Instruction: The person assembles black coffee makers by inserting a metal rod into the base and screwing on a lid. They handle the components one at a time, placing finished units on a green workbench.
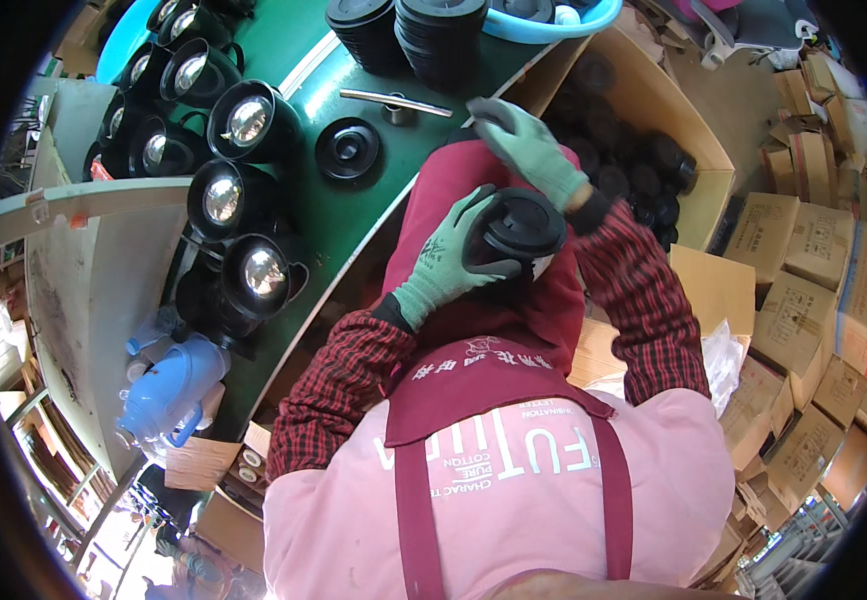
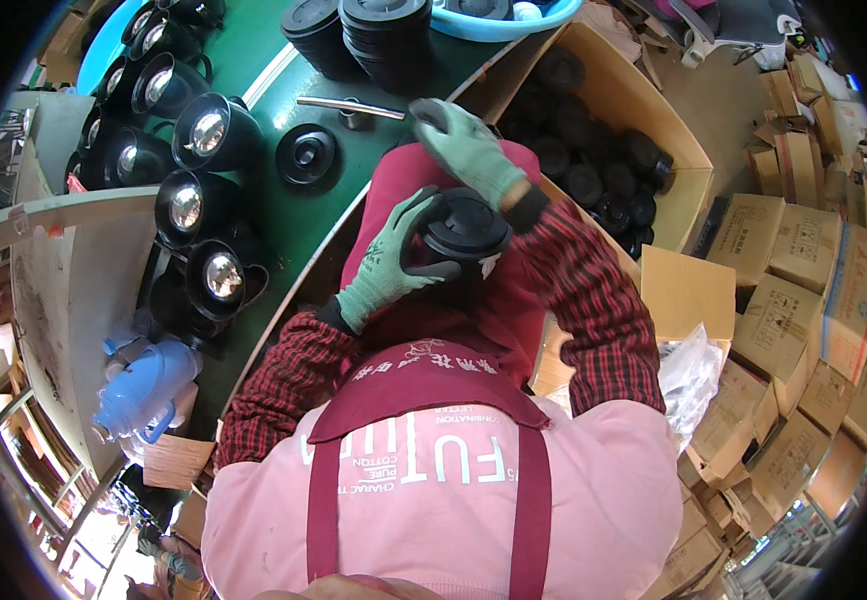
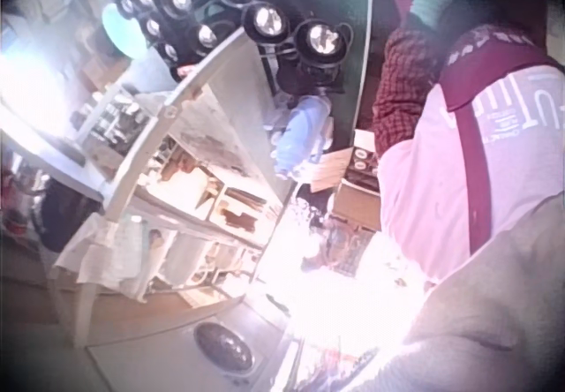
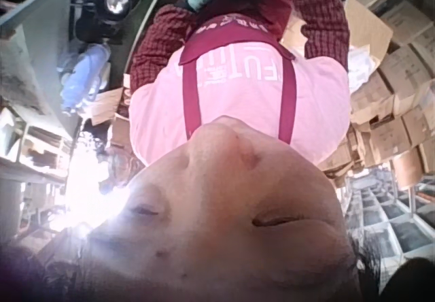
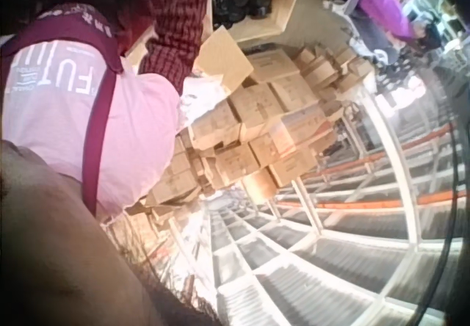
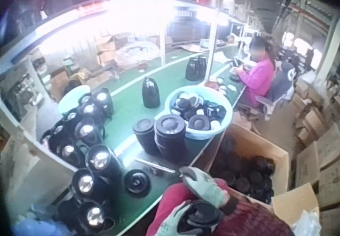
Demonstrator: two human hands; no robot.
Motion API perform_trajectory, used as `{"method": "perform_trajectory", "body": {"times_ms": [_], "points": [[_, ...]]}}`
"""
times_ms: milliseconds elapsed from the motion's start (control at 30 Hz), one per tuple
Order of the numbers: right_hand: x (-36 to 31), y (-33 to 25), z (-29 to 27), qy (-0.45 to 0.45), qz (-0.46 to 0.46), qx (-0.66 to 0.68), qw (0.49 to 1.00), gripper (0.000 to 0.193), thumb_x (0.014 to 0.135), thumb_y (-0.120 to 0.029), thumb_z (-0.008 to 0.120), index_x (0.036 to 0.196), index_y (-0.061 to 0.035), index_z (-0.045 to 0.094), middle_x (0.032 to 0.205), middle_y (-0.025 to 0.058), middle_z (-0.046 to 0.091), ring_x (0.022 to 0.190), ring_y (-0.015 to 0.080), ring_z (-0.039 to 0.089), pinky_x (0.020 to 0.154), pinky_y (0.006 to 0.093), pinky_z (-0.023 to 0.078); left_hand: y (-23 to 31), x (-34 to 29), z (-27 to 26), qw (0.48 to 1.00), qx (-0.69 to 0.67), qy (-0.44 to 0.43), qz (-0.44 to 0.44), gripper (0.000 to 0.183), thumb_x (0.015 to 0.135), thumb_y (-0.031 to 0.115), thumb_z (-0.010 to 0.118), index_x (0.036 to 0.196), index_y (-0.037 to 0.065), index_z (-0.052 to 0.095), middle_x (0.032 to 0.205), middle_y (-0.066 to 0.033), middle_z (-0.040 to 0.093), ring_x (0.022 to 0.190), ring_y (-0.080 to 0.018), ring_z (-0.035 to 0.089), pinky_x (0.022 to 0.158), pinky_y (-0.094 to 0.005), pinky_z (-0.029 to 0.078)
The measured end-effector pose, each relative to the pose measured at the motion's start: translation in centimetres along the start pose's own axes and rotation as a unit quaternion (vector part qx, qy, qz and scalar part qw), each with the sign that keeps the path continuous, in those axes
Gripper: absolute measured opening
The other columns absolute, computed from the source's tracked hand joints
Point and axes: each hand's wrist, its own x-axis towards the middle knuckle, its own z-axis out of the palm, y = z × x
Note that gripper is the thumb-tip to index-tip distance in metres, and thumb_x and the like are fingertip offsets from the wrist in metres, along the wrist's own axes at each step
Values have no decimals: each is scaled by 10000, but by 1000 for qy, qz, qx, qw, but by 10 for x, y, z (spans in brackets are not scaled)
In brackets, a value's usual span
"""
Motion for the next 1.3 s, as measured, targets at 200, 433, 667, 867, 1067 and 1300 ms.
{"method": "perform_trajectory", "body": {"times_ms": [200,433,667,867,1067,1300], "points": [[110,66,122,-99,-17,-323,941,499,912,-329,581,1309,-29,537,1163,233,655,1091,422,640,908,540,505,-20,3,-20,993,-114,-17,-11,916,690,285,934,1458,33,503,1516,-156,469,1433,-305,435,1181,-423,369],[41,7,-36,-138,-108,-126,976,424,890,-362,612,1223,-102,642,980,149,703,975,363,680,863,454,533,58,33,-77,977,182,100,50,810,756,82,833,1479,33,472,1489,-182,492,1371,-349,476,1158,-452,364],[-49,-3,-84,-213,-51,-141,965,398,833,-261,666,1220,-168,683,1009,126,720,922,333,699,787,400,552,61,102,-43,947,268,-139,-107,307,988,280,592,1230,106,665,1056,-146,679,949,-379,674,812,-433,534],[-71,-21,-60,-157,-45,-218,962,418,820,-227,663,1230,-150,650,959,84,689,865,293,688,759,413,544,49,95,-63,965,184,-161,-94,313,954,239,619,1227,100,683,1066,-140,683,975,-362,682,816,-402,533],[-84,-39,-57,-100,-43,-185,977,488,810,-193,643,1294,-131,618,999,78,625,929,276,637,790,392,532,40,87,-62,959,212,-169,-80,339,948,256,590,1236,101,679,1028,-147,670,932,-380,674,781,-412,530],[-77,-12,-59,-145,62,485,860,393,946,-192,618,1290,-4,644,981,72,702,878,170,667,879,303,509,18,94,-64,967,156,-201,-22,350,979,288,530,1207,73,688,1113,-148,673,1061,-356,651,928,-414,503]]}}
